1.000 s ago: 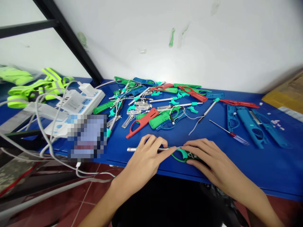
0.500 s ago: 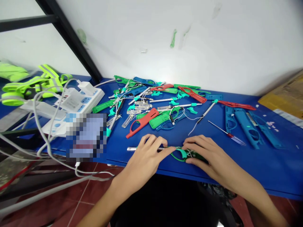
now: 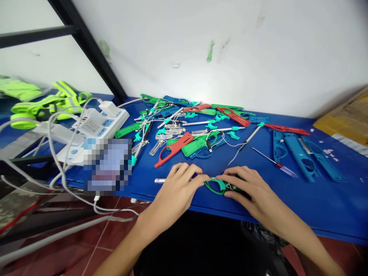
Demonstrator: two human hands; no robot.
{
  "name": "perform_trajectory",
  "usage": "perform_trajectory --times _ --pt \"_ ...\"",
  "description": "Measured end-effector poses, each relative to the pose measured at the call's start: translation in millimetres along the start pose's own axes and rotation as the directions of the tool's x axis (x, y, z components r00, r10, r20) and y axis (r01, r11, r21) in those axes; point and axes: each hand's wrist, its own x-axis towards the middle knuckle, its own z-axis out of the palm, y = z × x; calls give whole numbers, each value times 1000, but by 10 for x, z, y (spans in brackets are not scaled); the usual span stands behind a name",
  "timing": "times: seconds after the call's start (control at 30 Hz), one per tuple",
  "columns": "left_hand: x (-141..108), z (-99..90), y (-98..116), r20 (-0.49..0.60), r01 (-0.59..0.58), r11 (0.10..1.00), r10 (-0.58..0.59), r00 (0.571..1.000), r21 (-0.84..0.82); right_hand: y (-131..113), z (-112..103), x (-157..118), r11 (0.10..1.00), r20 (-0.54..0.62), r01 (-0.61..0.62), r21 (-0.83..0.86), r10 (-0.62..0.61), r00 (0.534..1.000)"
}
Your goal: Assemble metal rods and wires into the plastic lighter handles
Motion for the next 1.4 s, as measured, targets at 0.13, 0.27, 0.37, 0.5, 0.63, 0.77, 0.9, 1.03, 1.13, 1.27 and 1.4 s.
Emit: perform_trajectory --times 0.13,0.27,0.37,0.5,0.63,0.77,0.9,1.03,1.13,1.27,1.4 --pt "15 7 15 -2 25 1000 -25 1000 -1 -49 -18 59 999 5 22 -28 -22 1000" --pt "18 28 6 -32 25 1000 -25 999 9 -46 17 80 1000 -4 10 18 -10 1000" --pt "12 37 -2 -33 25 999 -25 999 21 -20 33 58 998 1 -7 60 7 1000" --pt "-6 26 -2 -16 25 999 -25 1000 47 -18 13 39 998 43 33 48 -35 998" --pt "-9 17 0 -13 6 999 -6 1000 42 -36 15 79 997 93 77 30 -80 993" --pt "4 23 8 -20 26 1000 -26 999 13 -25 43 122 995 102 83 49 -87 991" --pt "15 42 7 -28 23 1000 -23 999 15 -15 52 178 994 113 49 101 -60 992" --pt "28 48 4 -47 10 1000 -10 999 7 -39 82 267 991 76 18 136 -28 997" --pt "28 35 5 -69 -2 1000 2 998 0 -60 76 257 993 32 73 91 -76 997" --pt "1 24 9 -89 -24 1000 24 996 -1 -33 -7 78 987 8 160 -6 -160 987" --pt "-22 34 16 -120 -31 999 32 992 7 60 -51 -155 992 -76 98 -79 -104 992"
